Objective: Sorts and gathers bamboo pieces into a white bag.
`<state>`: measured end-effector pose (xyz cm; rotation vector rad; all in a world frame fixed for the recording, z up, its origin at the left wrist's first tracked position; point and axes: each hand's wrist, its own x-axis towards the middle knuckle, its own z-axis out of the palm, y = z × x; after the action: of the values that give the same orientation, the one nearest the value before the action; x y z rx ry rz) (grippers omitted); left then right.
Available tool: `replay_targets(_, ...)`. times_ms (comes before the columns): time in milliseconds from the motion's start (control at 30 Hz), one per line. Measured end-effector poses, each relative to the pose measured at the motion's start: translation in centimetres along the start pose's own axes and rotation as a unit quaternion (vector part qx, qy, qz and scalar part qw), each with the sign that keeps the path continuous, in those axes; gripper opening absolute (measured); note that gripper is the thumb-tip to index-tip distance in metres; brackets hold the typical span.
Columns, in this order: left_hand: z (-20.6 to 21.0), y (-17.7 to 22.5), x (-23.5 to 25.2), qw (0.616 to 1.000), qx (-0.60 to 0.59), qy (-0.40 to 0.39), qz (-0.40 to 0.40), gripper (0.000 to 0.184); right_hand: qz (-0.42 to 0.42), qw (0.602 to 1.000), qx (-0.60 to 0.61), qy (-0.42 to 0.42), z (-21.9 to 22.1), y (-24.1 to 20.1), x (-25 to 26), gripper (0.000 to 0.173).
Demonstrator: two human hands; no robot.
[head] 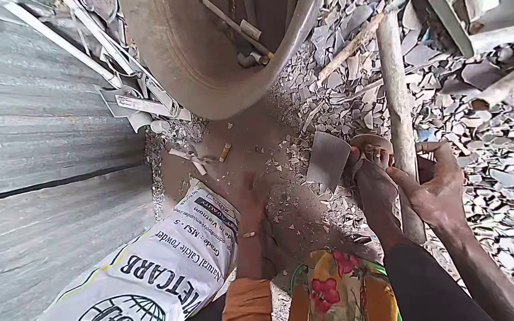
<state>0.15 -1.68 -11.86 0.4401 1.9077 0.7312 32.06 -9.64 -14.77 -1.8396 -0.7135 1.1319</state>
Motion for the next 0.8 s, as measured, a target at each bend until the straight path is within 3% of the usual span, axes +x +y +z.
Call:
replay_targets(100,7.5,-2.5,0.6,0.967,0.218,-0.123,0.051,0.057,-0.006,0.999,-0.033,-0.013,0.0,-0.4,0.1,0.053)
replay_targets(200,13.3,-3.3,0.3,0.911,0.371,-0.123,0.131,0.076,-0.006,0.998,-0.057,-0.033,-0.4,-1.0,0.1,0.054)
replay_targets(300,14.4,-2.3,-0.9,0.874,0.444,-0.106,0.165,0.063,-0.023,0.996,-0.066,-0.047,-0.4,-1.3,-0.1,0.046)
replay_targets(400,13.6,-1.7,-1.4,0.862,0.456,-0.127,0.183,0.047,-0.021,0.998,-0.037,-0.05,0.3,-2.2,-0.2,0.04)
replay_targets(500,13.0,-1.0,-2.1,0.898,0.38,-0.114,0.19,0.048,-0.01,0.998,-0.022,-0.055,1.1,-3.1,0.4,0.042)
replay_targets(567,13.4,0.0,-3.1,0.94,0.286,-0.11,0.146,0.047,-0.007,0.995,-0.069,-0.072,1.6,-4.4,0.6,0.046)
replay_targets(633,14.6,0.9,-4.3,0.974,0.155,-0.133,0.098,0.051,-0.011,0.98,-0.136,-0.142,1.9,-6.7,0.7,0.049)
replay_targets(733,15.7,1.2,-5.3,0.962,0.007,-0.266,0.057,0.061,-0.068,0.92,-0.246,-0.298,2.2,-9.2,0.7,0.049)
replay_targets(800,16.8,-0.4,-4.4,0.964,-0.037,-0.261,0.035,0.039,-0.129,0.926,-0.232,-0.269,2.4,-9.0,1.6,0.038)
